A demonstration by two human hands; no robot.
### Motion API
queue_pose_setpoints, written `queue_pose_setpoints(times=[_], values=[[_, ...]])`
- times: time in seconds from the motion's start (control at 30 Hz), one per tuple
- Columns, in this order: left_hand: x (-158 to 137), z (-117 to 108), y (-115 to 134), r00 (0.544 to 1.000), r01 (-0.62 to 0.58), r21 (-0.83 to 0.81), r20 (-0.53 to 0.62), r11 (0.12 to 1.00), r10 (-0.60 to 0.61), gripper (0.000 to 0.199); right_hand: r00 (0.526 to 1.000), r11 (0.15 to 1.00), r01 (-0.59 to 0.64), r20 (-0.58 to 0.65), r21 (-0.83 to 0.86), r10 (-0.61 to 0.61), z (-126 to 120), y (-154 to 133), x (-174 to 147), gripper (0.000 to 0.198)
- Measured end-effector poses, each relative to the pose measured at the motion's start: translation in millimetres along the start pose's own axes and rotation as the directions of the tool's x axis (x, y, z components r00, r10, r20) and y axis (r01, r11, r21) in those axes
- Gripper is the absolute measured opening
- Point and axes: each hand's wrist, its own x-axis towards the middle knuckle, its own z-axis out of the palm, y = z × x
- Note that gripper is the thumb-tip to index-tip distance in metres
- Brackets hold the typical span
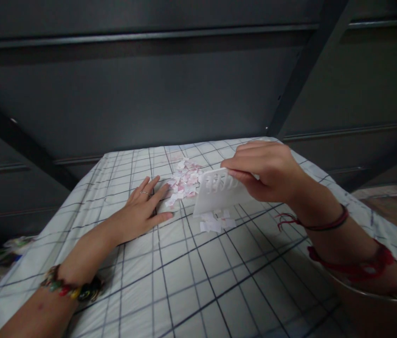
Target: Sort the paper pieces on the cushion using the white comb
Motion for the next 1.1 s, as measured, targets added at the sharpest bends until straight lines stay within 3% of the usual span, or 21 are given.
queue_pose_setpoints(times=[0.37,0.57,0.83,1.1], values=[[0,-5,6,0.997,-0.021,-0.060,0.073,0.998,0.025,0.086,0.991,0.994,0.073,-0.118,0.086,-0.063,4,-2,1,0.025],[-3,-11,14,0.985,-0.114,-0.135,0.112,0.984,0.129,0.092,0.993,0.997,0.017,-0.119,0.072,-0.009,4,-7,4,0.025],[-3,-13,14,0.983,-0.094,-0.135,0.145,0.986,0.114,0.095,0.995,0.980,0.038,-0.100,0.197,-0.019,5,-13,6,0.021],[-3,-13,13,0.981,-0.122,-0.140,0.132,0.983,0.140,0.092,0.988,0.980,0.072,-0.148,0.185,-0.045,8,-10,6,0.023]])
